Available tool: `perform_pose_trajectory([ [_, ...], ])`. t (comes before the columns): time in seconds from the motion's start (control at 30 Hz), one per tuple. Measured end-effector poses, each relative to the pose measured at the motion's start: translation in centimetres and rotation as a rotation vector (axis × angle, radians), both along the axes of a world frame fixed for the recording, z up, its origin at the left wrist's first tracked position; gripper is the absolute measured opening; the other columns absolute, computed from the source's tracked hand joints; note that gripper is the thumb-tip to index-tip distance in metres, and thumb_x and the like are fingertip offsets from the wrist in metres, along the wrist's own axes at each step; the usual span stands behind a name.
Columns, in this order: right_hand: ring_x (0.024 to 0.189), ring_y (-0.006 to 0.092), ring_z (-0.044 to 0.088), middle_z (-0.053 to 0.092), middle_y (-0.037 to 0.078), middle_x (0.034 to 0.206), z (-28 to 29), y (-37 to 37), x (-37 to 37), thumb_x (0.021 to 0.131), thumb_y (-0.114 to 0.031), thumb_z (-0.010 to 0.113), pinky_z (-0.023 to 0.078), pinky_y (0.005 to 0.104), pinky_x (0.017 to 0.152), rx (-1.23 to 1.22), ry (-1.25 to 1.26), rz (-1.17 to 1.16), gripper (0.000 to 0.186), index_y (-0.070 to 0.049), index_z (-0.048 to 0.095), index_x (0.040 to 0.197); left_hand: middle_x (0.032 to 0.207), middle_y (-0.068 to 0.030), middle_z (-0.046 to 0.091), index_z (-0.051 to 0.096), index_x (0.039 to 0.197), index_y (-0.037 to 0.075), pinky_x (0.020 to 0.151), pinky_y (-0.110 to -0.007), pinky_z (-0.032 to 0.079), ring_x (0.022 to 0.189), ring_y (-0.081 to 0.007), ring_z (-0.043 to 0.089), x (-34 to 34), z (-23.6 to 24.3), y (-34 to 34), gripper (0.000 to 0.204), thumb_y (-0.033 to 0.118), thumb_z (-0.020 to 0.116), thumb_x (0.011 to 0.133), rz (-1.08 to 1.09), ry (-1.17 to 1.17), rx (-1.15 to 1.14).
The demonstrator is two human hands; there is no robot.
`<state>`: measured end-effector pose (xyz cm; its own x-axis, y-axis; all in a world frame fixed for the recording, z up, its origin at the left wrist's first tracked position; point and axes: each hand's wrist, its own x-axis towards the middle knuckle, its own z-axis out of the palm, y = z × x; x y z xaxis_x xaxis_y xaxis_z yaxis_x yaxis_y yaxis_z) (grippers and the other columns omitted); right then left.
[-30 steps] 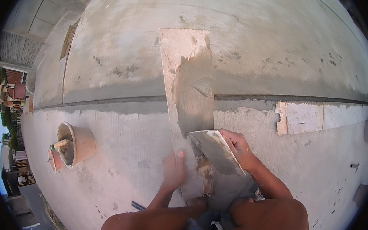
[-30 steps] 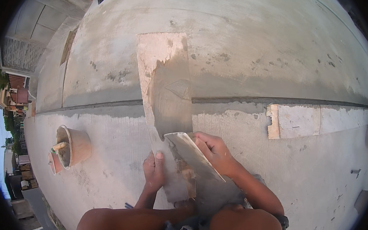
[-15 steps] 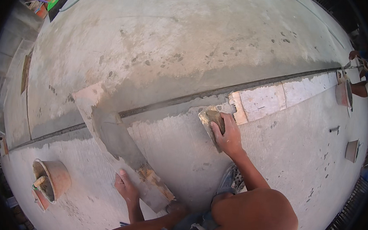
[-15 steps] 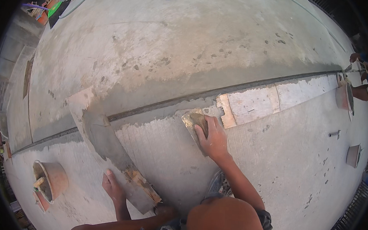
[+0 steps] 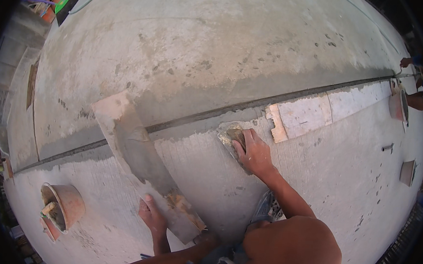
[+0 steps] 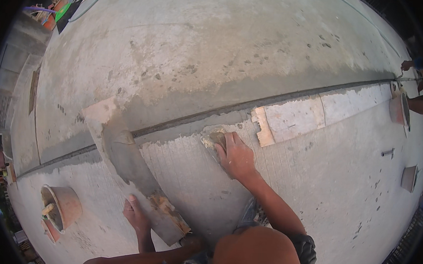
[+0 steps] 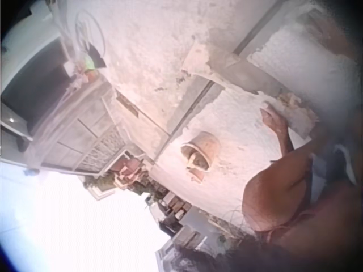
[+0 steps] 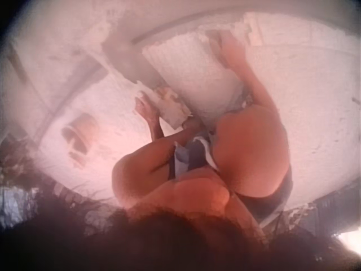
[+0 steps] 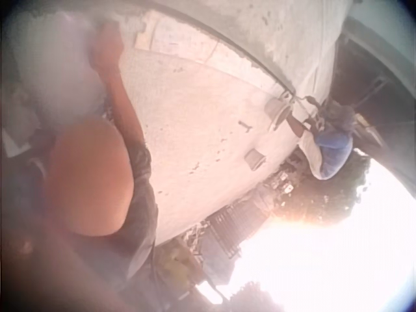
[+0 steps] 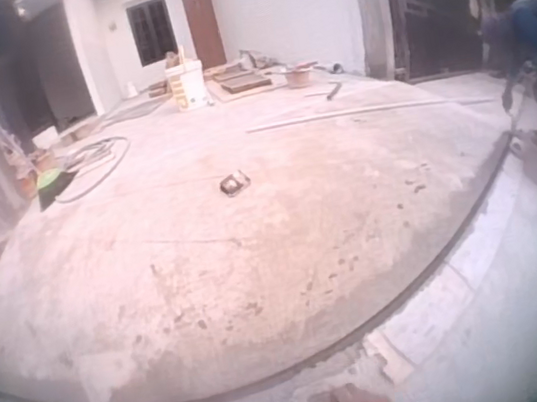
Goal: The person smooths a freshly poured concrete surface using a trowel and a straightedge. They repeatedly scrape and level the wet concrete along a linear section, occasionally repositioning the straightedge to maintain a flat finish.
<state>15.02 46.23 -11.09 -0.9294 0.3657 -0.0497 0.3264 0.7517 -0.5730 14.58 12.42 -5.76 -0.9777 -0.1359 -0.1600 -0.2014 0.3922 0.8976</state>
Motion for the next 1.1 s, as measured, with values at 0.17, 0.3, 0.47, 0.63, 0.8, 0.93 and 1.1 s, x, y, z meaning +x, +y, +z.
perform_pose_trajectory([
  [0.17,0.086,0.0445,0.068,0.064,0.021,0.103,-0.5,2.4,-1.5,0.099,-0.027,0.067,0.056,0.0520,0.070,0.144,0.083,-0.230,0.033,-0.001,0.053,0.114,0.113,-0.0146,0.071,0.063,0.126,-0.008,0.091,-0.033,0.050,0.102,-0.0190,0.064,0.4,-0.8,-1.1,0.047,0.034,0.045,0.112,-0.029,-0.020,-0.073],
  [0.3,0.085,0.0453,0.067,0.064,0.022,0.103,-1.9,3.0,-2.1,0.099,-0.028,0.067,0.055,0.0522,0.068,0.170,0.042,-0.239,0.032,-0.001,0.053,0.110,0.109,-0.0140,0.071,0.063,0.125,-0.008,0.088,-0.034,0.050,0.098,-0.0191,0.064,0.5,-0.6,-0.7,0.048,0.035,0.046,0.111,-0.010,-0.049,-0.084],
  [0.47,0.089,0.0458,0.068,0.065,0.024,0.106,-2.0,-2.1,-4.1,0.100,-0.029,0.065,0.057,0.0518,0.072,0.063,0.026,-0.105,0.035,0.001,0.054,0.113,0.103,-0.0126,0.071,0.064,0.124,-0.007,0.083,-0.033,0.051,0.092,-0.0180,0.064,0.4,-0.4,0.6,0.048,0.035,0.047,0.111,-0.023,0.018,-0.085],
  [0.63,0.095,0.0464,0.068,0.064,0.026,0.112,-0.9,-6.5,-4.3,0.101,-0.033,0.062,0.058,0.0516,0.080,-0.127,-0.014,0.151,0.040,0.002,0.054,0.120,0.101,-0.0127,0.071,0.064,0.124,-0.008,0.082,-0.033,0.051,0.090,-0.0179,0.064,0.5,0.1,0.7,0.048,0.035,0.046,0.111,-0.029,0.019,-0.095],
  [0.8,0.094,0.0464,0.068,0.064,0.025,0.110,-0.1,-3.4,-4.2,0.101,-0.031,0.062,0.057,0.0522,0.077,-0.009,-0.015,-0.137,0.037,0.002,0.053,0.116,0.101,-0.0135,0.072,0.064,0.123,-0.008,0.081,-0.033,0.051,0.090,-0.0181,0.064,0.9,0.3,-0.3,0.048,0.035,0.045,0.112,-0.008,0.019,-0.120],
  [0.93,0.087,0.0416,0.070,0.062,0.021,0.108,-1.4,-1.5,-4.3,0.100,-0.030,0.064,0.059,0.0479,0.070,0.155,0.001,-0.191,0.036,0.002,0.054,0.115,0.103,-0.0143,0.072,0.064,0.123,-0.008,0.081,-0.034,0.052,0.090,-0.0186,0.065,1.4,-0.6,-1.3,0.047,0.033,0.045,0.112,-0.001,0.004,-0.105],
  [1.1,0.090,0.0457,0.067,0.065,0.024,0.108,-1.3,-6.9,-5.4,0.100,-0.029,0.066,0.056,0.0503,0.077,-0.094,-0.048,0.010,0.036,0.001,0.055,0.117,0.104,-0.0132,0.071,0.064,0.123,-0.007,0.081,-0.034,0.051,0.090,-0.0180,0.064,1.3,-0.1,-0.8,0.045,0.031,0.045,0.112,-0.010,-0.034,-0.097],
])
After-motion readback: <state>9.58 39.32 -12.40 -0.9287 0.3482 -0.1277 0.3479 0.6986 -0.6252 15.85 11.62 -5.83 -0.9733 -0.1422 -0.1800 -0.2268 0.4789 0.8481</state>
